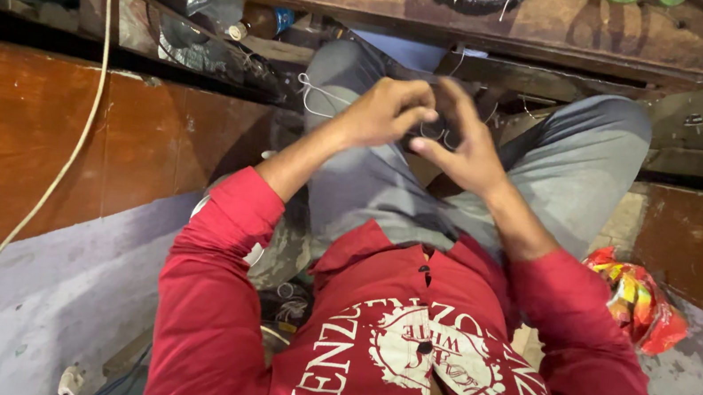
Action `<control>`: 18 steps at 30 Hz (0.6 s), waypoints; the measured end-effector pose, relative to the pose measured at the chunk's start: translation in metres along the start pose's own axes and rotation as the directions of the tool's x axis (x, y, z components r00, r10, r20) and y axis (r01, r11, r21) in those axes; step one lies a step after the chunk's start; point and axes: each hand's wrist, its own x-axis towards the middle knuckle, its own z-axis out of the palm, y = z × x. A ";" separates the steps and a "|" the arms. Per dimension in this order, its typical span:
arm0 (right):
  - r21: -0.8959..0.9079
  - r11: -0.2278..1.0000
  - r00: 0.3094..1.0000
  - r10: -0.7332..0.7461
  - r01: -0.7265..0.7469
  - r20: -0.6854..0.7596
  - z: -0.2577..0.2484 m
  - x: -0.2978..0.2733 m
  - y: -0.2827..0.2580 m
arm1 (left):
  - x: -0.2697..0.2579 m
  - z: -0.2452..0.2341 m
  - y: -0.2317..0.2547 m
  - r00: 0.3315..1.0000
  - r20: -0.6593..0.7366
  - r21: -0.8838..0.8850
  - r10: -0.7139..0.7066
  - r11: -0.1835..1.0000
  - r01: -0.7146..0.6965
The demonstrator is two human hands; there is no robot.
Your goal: The person sits on the floor and winds a thin white wire around a copper-wound motor stator. They use their hands to guide the wire and occasionally use scissors to cut the wire.
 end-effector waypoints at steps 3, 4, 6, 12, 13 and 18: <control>0.289 0.592 0.653 0.728 -0.752 0.208 -0.006 0.010 0.004 | 0.001 -0.017 0.015 0.995 -0.044 0.067 0.095 0.994 -0.092; 0.214 0.616 0.651 0.739 -0.758 0.177 -0.016 0.007 0.006 | -0.002 -0.027 0.015 0.985 -0.083 0.118 0.154 0.983 -0.143; 0.056 0.640 0.642 0.758 -0.766 0.118 -0.047 -0.010 0.009 | -0.015 -0.054 0.006 0.980 -0.122 0.153 -0.159 0.972 0.177; 0.085 0.579 0.578 0.815 -0.811 -0.038 -0.140 -0.073 -0.004 | -0.071 -0.117 -0.039 0.938 -0.332 0.143 -0.104 0.977 0.158; 0.088 0.580 0.577 0.815 -0.810 -0.055 -0.149 -0.079 -0.009 | -0.077 -0.125 -0.041 0.924 -0.359 0.140 -0.130 0.972 0.191; -0.099 0.670 0.677 0.730 -0.736 -0.089 -0.130 -0.076 -0.013 | -0.074 -0.104 -0.018 0.970 -0.242 0.378 -0.040 0.916 0.132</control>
